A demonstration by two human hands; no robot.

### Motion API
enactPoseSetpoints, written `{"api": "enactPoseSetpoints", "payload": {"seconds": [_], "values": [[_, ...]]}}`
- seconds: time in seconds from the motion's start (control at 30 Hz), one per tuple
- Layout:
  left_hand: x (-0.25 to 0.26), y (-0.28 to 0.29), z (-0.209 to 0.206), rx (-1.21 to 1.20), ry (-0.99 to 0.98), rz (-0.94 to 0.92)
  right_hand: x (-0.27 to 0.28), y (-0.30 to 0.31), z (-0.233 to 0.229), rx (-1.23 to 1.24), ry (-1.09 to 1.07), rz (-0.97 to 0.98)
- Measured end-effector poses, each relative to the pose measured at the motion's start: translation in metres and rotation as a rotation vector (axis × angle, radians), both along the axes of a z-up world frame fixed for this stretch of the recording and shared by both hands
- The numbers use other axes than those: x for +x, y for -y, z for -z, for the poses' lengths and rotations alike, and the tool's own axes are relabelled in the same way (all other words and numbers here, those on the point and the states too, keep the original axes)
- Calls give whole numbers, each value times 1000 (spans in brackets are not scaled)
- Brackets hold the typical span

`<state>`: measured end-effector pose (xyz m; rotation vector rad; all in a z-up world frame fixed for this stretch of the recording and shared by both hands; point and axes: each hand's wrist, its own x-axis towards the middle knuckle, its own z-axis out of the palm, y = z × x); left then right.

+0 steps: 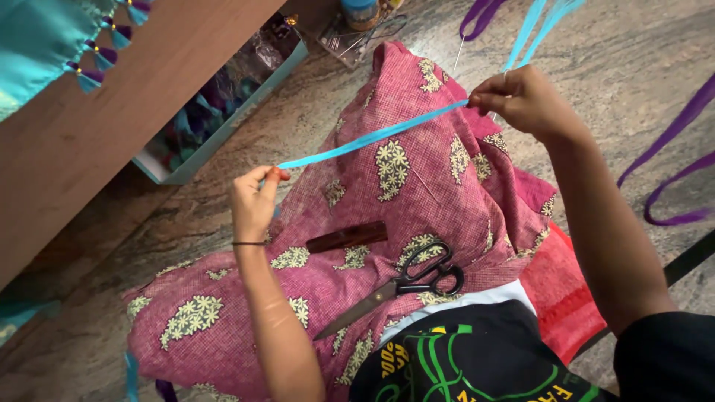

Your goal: Creating and attaching decorative tassels to the edge of a saree.

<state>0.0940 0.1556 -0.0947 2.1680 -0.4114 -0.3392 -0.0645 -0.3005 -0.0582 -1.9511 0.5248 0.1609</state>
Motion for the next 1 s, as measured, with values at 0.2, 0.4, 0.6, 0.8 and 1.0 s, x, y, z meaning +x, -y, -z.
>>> {"api": "enactPoseSetpoints", "payload": {"seconds": [0.2, 0.4, 0.6, 0.8, 1.0], "values": [[-7, 34, -52, -184, -168, 0, 21, -37, -23, -564, 133, -111], [-31, 65, -96, -214, -173, 250, 60, -151, -79, 166, 565, -401], [-24, 11, -86, -514, -434, 50, 54, -130, -42, 217, 240, -571], [-10, -39, -29, -551, -408, -159, 34, -66, -38, 36, -5, -362], [-25, 35, -32, 348, 341, 214, 43, -67, -76, -82, 35, -426]]}}
